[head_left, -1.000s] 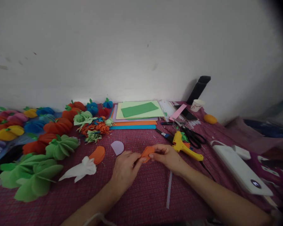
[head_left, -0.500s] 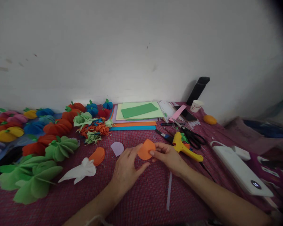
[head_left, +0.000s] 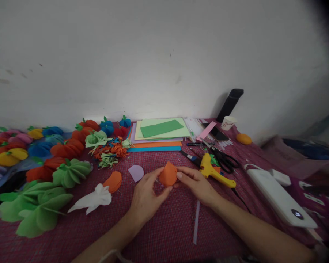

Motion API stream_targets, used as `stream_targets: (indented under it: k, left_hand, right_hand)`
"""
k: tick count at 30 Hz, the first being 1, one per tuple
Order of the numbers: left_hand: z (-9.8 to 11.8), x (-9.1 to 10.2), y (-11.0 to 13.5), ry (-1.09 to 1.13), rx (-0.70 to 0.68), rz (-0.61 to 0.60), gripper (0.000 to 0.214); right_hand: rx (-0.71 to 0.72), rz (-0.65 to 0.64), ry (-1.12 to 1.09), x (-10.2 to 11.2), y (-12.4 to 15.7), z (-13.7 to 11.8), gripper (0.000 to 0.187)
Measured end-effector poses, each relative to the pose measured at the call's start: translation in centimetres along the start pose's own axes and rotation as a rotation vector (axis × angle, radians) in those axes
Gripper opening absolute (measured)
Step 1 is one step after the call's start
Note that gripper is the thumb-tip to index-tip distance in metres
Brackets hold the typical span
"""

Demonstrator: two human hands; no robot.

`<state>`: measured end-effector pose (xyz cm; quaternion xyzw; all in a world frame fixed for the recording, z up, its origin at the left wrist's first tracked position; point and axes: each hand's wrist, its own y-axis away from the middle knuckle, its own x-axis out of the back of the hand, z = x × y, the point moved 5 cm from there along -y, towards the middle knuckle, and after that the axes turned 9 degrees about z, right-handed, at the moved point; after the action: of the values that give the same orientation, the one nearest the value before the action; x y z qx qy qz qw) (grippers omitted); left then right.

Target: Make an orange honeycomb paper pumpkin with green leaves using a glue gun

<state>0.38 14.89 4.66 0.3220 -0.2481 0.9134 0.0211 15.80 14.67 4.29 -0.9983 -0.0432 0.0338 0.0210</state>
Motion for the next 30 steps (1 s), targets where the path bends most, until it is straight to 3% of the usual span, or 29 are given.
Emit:
stream_targets:
  k: [10,16,20,30]
  left_hand:
    - [0.2,-0.2,-0.1,0.175,0.084,-0.043,0.045]
    - [0.3,-0.1,-0.3,0.114,0.107,-0.081,0.033]
    - [0.3,0.1,-0.2,0.185,0.133,-0.092,0.033]
    - [-2.3,-0.9,-0.2,0.388,0.439,-0.037,0.041]
  right_hand:
    - [0.173,0.022,0.199,0.1,0.3,-0.8,0.028]
    - [0.169,0.028,0.254,0.0,0.4,-0.8,0.029]
    - [0.166,0.026,0.237,0.1,0.4,-0.7,0.028]
    - [0.113,0.08,0.162,0.4,0.1,-0.1,0.027]
